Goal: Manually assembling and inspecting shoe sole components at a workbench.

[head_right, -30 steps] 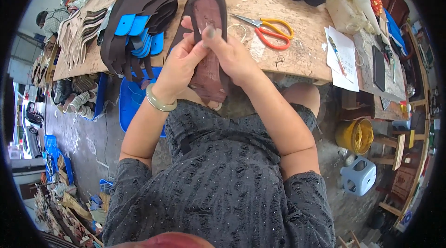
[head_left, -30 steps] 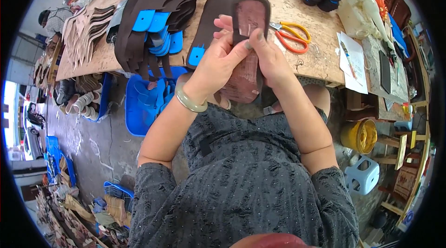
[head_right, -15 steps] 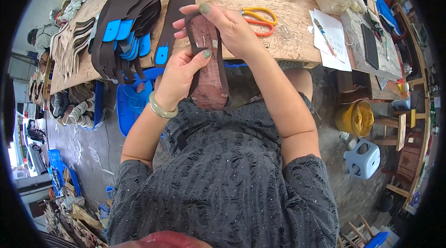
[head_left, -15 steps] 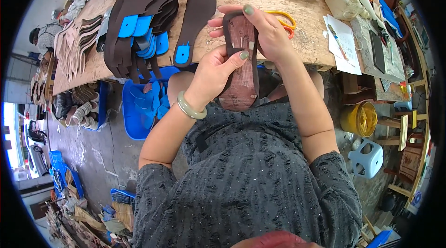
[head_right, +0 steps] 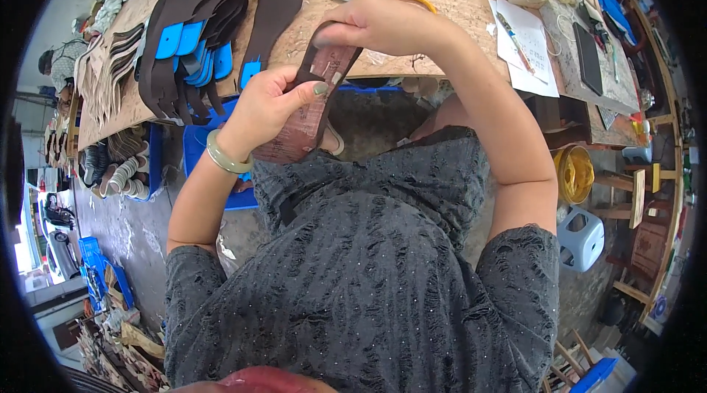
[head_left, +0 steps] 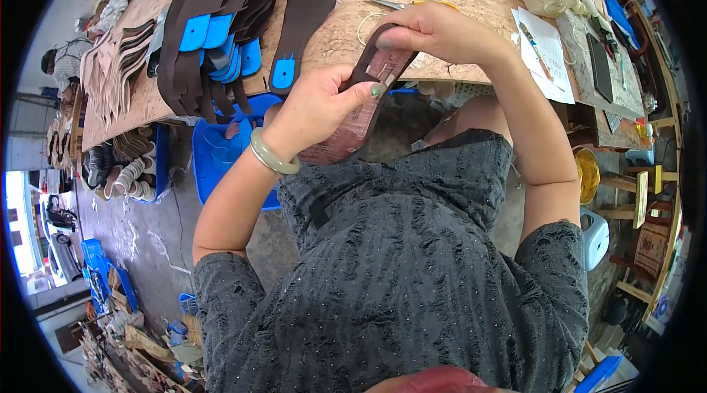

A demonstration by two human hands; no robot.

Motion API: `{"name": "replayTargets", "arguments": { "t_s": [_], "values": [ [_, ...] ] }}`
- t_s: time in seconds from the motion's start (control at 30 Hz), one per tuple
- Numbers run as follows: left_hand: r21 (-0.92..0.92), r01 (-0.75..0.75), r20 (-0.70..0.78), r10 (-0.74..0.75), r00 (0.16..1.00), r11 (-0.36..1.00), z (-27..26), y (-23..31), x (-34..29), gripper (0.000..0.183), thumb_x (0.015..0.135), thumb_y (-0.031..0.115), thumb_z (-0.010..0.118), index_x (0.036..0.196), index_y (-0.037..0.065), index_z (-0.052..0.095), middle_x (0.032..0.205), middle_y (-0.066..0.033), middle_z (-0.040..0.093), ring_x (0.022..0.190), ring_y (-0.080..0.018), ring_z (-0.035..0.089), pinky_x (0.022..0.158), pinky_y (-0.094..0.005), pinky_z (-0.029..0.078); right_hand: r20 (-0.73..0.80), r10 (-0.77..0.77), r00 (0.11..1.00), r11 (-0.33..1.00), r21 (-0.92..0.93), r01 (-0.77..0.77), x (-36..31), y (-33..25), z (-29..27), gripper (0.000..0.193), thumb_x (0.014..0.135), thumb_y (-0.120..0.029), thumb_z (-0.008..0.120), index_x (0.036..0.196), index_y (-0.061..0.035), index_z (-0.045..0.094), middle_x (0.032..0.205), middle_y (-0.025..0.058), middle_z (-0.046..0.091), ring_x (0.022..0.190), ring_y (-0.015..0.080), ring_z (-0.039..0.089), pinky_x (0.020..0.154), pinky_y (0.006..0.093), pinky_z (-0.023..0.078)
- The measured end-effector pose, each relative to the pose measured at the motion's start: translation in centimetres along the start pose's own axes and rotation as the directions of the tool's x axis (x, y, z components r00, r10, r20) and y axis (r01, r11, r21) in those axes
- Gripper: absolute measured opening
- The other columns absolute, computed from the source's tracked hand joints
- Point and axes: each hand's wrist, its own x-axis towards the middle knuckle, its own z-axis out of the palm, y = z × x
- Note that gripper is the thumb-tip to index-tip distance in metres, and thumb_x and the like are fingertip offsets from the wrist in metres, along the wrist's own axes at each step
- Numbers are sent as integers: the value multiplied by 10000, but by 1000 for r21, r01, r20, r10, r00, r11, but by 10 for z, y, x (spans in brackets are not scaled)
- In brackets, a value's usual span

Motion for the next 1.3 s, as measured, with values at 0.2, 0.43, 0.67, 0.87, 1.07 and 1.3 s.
{"name": "replayTargets", "arguments": {
  "t_s": [0.2,0.43,0.67,0.87,1.07,1.3],
  "values": [
    [-205,0,11,2,1000,979,8,-5,-1,303,888,273,651,1011,-4,646,825,21,627,731,-37,525,655,-215,453,-160,-219,962,858,437,268,-13,30,22,488,874,-236,619,1309,-52,497,1155,72,628,1037,187,605,922,308,466],
    [-149,65,58,-57,997,987,15,-12,2,308,905,269,633,1029,-13,640,851,12,631,740,-40,535,665,-211,456,-294,-67,953,865,460,203,-3,15,47,292,839,-102,601,1110,4,618,1135,113,638,995,168,636,872,317,510],
    [-320,66,84,-41,996,945,21,-9,0,315,912,266,624,1048,-18,632,909,6,634,796,-41,539,712,-206,455,-245,-38,969,775,605,183,-13,18,48,346,818,-131,581,1119,36,623,1129,131,644,1077,227,603,941,341,473],
    [-299,101,114,-70,991,949,24,-21,1,317,909,262,627,1050,-21,630,912,7,634,808,-40,539,725,-213,459,-330,26,944,837,523,160,-12,19,60,314,864,-171,539,1066,44,648,1101,153,654,1052,225,617,923,343,477],
    [-424,118,213,-28,977,898,27,-31,4,431,908,313,616,1166,-28,560,1026,-40,616,891,-75,551,781,-237,459,-283,-26,959,635,736,234,-9,26,65,351,879,-177,517,1113,67,609,1119,237,622,1074,298,607,959,397,467],
    [-819,192,406,310,860,540,40,-29,-4,488,985,359,431,1291,-20,428,991,-87,589,916,-187,576,893,-330,435,-364,-385,848,454,725,518,5,28,69,483,879,-273,548,1256,30,538,1270,171,564,1174,261,548,986,345,422]
  ]
}}
